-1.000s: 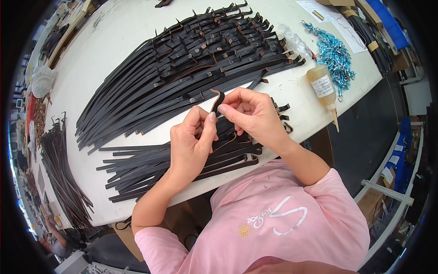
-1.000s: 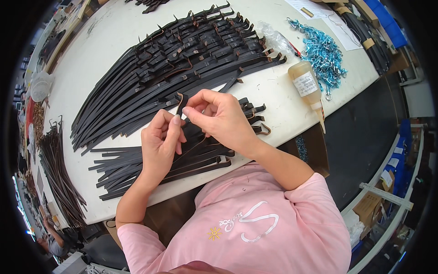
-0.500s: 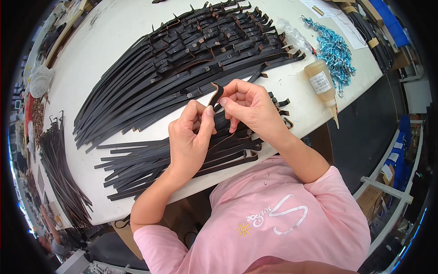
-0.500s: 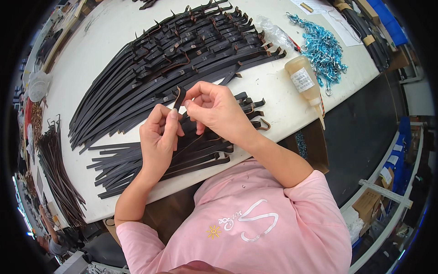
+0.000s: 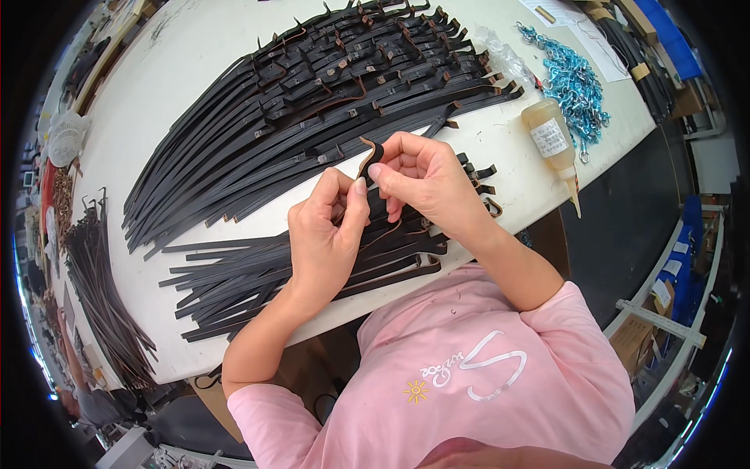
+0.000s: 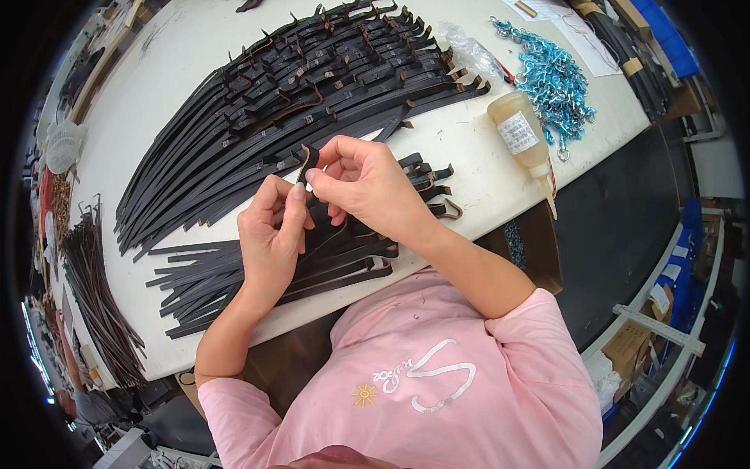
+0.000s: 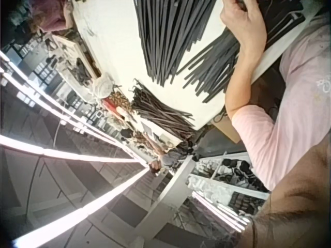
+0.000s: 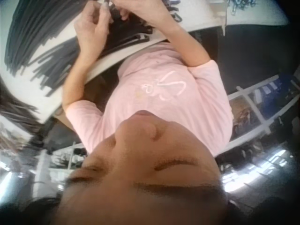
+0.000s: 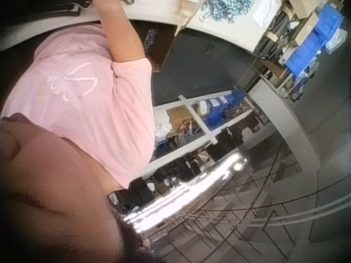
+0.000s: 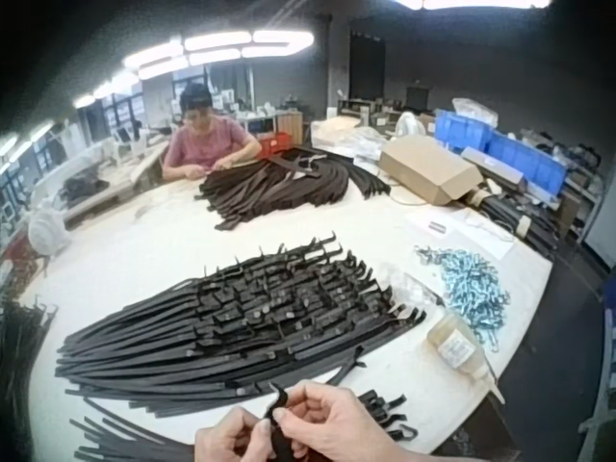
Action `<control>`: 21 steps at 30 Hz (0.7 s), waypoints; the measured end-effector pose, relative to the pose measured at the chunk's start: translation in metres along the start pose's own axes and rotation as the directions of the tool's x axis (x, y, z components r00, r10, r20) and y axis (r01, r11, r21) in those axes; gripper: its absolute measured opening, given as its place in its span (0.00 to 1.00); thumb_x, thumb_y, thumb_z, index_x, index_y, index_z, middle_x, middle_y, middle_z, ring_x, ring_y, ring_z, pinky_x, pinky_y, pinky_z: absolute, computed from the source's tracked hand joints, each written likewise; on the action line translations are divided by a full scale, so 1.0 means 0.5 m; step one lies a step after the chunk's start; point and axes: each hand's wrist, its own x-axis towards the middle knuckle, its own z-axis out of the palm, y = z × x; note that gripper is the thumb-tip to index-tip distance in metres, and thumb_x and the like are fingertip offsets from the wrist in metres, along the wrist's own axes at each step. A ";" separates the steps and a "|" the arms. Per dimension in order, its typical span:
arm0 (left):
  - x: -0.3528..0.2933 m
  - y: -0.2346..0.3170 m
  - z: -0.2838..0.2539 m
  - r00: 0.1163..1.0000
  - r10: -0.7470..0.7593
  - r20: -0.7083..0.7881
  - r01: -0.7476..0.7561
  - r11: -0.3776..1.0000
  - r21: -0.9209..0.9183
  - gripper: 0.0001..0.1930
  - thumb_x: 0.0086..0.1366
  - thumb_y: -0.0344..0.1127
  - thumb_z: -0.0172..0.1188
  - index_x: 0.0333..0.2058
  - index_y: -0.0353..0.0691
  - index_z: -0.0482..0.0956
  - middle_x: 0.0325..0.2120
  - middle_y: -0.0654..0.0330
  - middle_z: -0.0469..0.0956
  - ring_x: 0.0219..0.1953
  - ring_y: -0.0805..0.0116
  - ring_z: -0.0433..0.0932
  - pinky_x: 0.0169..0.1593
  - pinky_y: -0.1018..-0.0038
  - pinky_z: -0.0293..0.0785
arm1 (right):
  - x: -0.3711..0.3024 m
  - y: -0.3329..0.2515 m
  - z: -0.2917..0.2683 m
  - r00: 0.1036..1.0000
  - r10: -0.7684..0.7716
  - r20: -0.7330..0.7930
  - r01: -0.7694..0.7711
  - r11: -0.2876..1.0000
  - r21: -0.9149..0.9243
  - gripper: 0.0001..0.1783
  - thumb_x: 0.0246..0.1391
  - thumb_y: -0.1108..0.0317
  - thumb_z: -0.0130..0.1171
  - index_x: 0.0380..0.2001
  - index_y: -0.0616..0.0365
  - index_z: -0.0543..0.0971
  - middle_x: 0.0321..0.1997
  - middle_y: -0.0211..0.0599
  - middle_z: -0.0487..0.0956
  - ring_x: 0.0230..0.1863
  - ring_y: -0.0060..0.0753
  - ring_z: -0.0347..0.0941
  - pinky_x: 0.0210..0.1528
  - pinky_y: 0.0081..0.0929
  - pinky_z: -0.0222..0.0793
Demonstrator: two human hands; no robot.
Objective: The person applies glue from a bottle to the ends of black strap-like objects and inserts small metal pieces into the glued ends. They repeat this process for multiple straps, handling them one at a time on a white table.
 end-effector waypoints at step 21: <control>0.001 0.002 0.000 1.000 -0.013 0.013 0.013 1.000 -0.007 0.12 0.73 0.32 0.56 0.28 0.37 0.70 0.12 0.67 0.71 0.14 0.85 0.65 0.18 0.80 0.57 | 0.002 0.014 -0.006 1.000 0.005 0.006 -0.005 0.999 0.037 0.04 0.65 0.72 0.58 0.38 0.62 0.78 0.25 0.28 0.79 0.23 0.16 0.75 0.26 0.17 0.75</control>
